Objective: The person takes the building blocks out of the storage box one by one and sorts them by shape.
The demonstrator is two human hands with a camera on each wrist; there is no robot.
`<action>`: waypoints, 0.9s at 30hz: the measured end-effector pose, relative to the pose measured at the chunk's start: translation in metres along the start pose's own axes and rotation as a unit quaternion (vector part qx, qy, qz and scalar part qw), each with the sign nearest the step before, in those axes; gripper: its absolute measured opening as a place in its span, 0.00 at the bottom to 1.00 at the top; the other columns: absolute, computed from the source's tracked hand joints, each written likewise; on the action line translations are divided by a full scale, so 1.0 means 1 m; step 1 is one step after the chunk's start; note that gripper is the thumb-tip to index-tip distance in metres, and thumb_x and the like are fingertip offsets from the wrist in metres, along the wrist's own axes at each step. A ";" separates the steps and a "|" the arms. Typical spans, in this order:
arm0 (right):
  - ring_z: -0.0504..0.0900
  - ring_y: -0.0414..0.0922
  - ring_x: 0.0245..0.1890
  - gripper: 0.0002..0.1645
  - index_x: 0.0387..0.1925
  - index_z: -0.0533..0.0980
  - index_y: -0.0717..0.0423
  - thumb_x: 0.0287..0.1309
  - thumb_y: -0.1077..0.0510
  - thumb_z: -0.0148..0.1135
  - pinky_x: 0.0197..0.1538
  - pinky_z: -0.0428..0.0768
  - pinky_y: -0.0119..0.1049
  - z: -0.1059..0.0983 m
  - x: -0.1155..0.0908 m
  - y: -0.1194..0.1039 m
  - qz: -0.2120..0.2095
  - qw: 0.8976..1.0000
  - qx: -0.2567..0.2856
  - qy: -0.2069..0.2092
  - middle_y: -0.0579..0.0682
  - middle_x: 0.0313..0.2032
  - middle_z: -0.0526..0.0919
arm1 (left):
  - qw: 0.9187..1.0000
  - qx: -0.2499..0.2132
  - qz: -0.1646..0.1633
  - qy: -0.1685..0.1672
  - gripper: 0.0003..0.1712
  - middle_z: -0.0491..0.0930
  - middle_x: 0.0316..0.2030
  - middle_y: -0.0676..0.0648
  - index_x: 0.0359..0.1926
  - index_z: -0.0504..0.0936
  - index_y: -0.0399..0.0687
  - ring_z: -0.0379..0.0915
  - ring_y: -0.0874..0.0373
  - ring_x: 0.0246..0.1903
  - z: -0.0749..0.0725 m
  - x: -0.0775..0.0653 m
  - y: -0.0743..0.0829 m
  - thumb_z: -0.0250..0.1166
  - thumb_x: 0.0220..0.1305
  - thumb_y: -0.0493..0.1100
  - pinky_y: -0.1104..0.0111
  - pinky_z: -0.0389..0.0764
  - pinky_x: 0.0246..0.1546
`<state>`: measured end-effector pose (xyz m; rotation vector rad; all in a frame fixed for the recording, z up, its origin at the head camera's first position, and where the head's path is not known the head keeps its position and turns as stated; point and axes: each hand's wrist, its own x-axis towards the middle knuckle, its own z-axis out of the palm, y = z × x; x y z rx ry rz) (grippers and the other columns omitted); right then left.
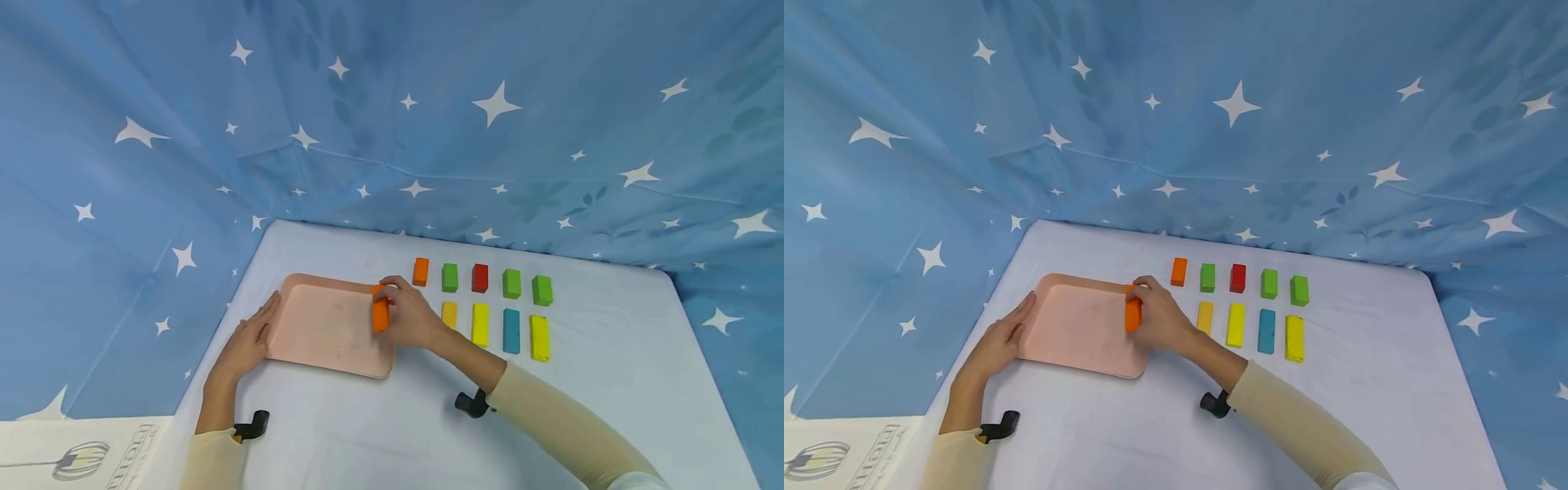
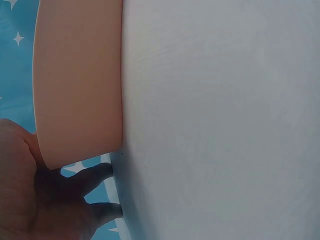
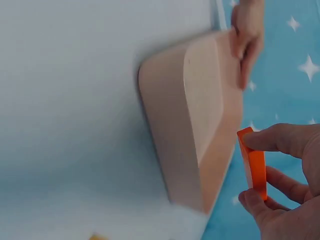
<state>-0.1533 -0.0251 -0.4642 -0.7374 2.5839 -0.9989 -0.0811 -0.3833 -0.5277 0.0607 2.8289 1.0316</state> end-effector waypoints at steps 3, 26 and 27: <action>0.82 0.54 0.58 0.30 0.54 0.81 0.56 0.47 0.61 0.81 0.63 0.85 0.48 -0.015 -0.008 0.011 0.009 0.999 0.016 0.037 0.53 0.69 0.71 | 1.000 0.001 -0.001 0.007 0.39 0.47 0.83 0.44 0.84 0.47 0.58 0.44 0.35 0.81 -0.002 -0.001 -0.002 0.46 0.81 0.32 0.25 0.40 0.74; 0.79 0.53 0.55 0.31 0.53 0.82 0.57 0.43 0.64 0.81 0.57 0.88 0.48 0.006 -0.019 0.069 0.112 0.993 -0.016 0.027 0.57 0.68 0.72 | 1.000 -0.001 0.015 0.013 0.37 0.49 0.83 0.42 0.84 0.49 0.54 0.47 0.32 0.80 0.003 0.001 -0.004 0.46 0.80 0.32 0.22 0.43 0.71; 0.79 0.53 0.55 0.31 0.54 0.82 0.56 0.43 0.64 0.81 0.57 0.88 0.47 0.007 -0.019 0.068 0.112 0.993 -0.018 0.025 0.57 0.68 0.72 | 1.000 0.000 0.016 0.013 0.37 0.49 0.83 0.42 0.84 0.49 0.54 0.47 0.32 0.80 0.003 0.001 -0.004 0.46 0.80 0.32 0.22 0.43 0.71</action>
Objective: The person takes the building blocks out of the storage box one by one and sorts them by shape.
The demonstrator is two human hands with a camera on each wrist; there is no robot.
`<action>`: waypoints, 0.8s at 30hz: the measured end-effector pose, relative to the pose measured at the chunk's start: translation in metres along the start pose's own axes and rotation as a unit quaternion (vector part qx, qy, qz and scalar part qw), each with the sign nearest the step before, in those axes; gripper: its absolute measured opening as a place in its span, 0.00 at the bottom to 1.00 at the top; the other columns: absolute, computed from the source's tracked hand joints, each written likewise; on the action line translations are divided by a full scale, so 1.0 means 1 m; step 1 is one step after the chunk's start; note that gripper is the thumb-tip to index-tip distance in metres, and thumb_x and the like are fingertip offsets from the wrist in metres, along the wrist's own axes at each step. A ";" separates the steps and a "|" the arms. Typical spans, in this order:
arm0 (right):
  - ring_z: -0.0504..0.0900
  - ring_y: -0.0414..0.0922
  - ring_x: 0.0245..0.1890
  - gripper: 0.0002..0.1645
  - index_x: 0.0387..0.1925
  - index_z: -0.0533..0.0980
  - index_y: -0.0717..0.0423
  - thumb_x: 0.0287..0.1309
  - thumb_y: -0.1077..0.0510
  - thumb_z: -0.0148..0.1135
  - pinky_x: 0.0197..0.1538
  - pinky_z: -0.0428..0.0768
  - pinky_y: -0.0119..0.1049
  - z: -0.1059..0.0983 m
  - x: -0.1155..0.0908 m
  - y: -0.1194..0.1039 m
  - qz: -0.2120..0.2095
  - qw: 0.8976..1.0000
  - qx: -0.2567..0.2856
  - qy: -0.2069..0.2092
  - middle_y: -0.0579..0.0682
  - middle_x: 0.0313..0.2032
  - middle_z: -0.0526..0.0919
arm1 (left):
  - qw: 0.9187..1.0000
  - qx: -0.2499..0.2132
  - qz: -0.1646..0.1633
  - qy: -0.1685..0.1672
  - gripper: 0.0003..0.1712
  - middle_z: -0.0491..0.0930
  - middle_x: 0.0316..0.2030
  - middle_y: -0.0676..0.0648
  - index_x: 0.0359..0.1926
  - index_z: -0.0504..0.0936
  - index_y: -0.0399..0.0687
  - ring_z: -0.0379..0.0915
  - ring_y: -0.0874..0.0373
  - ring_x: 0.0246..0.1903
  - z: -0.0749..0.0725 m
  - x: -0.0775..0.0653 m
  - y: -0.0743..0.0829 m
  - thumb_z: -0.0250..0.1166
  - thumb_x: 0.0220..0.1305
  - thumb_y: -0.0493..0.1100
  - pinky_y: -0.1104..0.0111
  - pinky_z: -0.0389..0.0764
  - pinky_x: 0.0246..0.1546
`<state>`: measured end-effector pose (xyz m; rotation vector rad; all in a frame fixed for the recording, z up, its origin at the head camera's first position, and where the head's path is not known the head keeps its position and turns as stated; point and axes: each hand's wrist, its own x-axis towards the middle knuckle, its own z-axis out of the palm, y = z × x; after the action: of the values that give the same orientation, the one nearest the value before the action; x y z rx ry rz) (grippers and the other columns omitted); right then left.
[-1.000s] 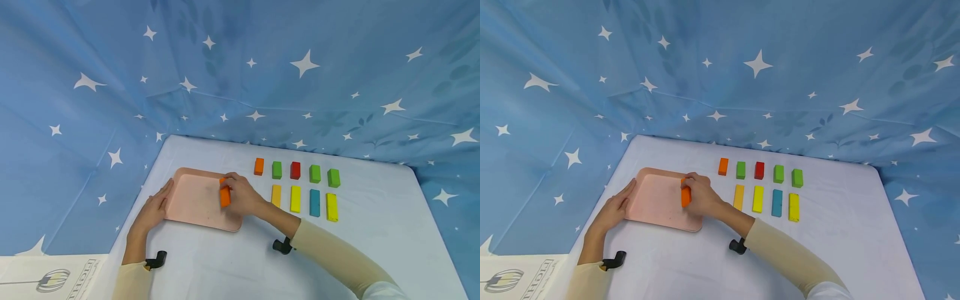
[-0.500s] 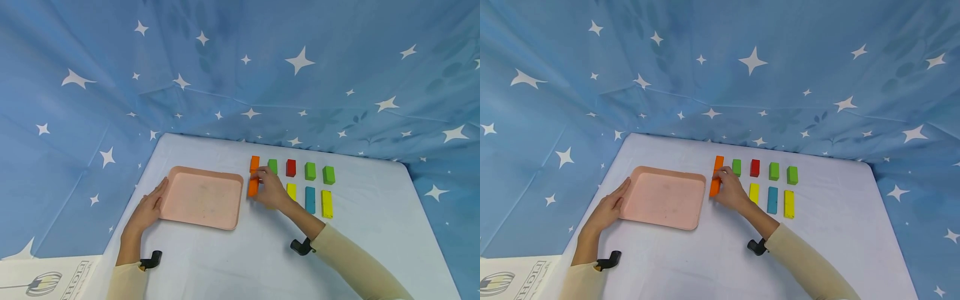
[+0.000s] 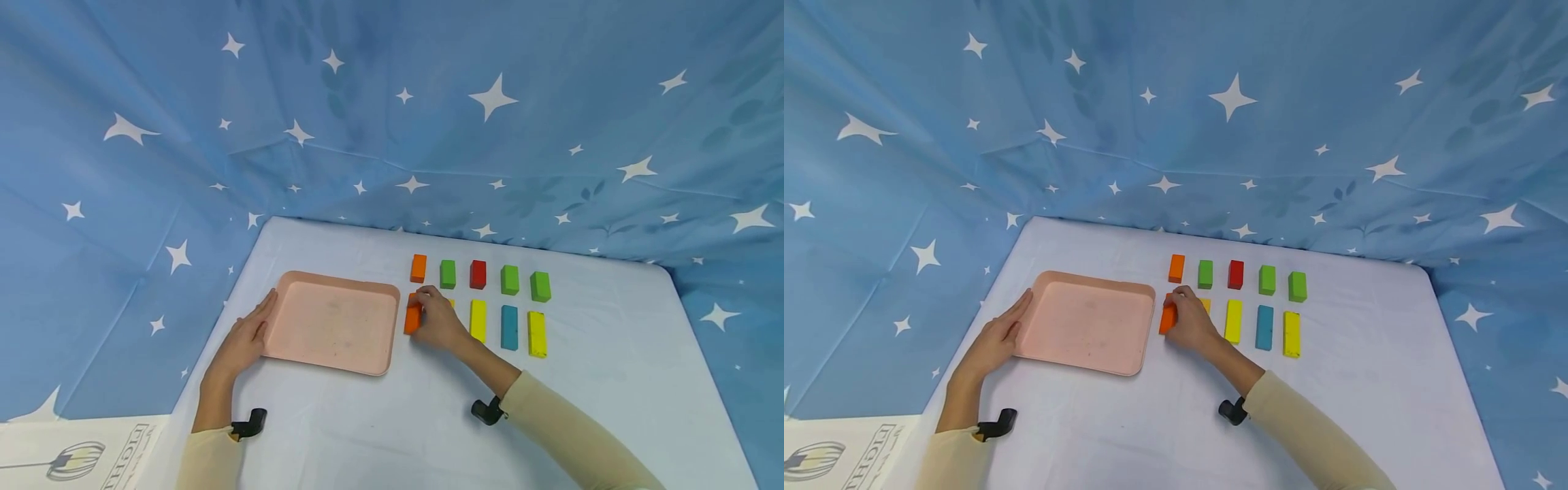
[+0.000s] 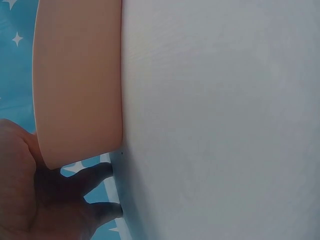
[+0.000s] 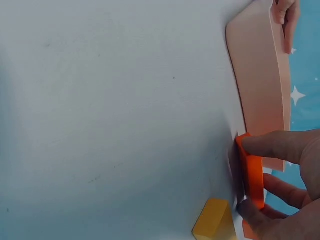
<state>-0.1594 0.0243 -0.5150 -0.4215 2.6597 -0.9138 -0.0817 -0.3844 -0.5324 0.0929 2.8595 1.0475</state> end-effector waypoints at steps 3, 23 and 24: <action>0.79 0.54 0.57 0.33 0.55 0.82 0.56 0.43 0.64 0.81 0.58 0.87 0.48 0.001 0.000 0.000 -0.001 1.000 -0.002 0.000 0.57 0.68 0.72 | 1.000 0.004 0.002 0.002 0.38 0.49 0.83 0.42 0.84 0.49 0.54 0.48 0.32 0.79 -0.001 0.000 0.000 0.47 0.80 0.32 0.22 0.44 0.71; 0.77 0.52 0.63 0.34 0.56 0.80 0.54 0.45 0.64 0.82 0.66 0.82 0.49 0.011 0.001 0.006 0.005 0.999 -0.038 0.019 0.55 0.65 0.76 | 1.000 0.001 0.000 -0.008 0.37 0.48 0.83 0.43 0.84 0.49 0.53 0.46 0.32 0.80 0.003 0.007 -0.002 0.45 0.80 0.31 0.22 0.42 0.72; 0.76 0.53 0.65 0.34 0.57 0.79 0.54 0.45 0.63 0.83 0.68 0.81 0.50 0.011 0.000 0.006 0.006 0.999 -0.040 0.017 0.55 0.67 0.75 | 1.000 0.000 0.000 -0.008 0.37 0.48 0.83 0.43 0.84 0.49 0.53 0.46 0.32 0.80 0.003 0.008 -0.002 0.45 0.80 0.31 0.22 0.42 0.72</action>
<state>-0.1567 0.0232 -0.5271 -0.4118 2.7338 -0.8191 -0.0893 -0.3829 -0.5363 0.1007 2.8451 1.0428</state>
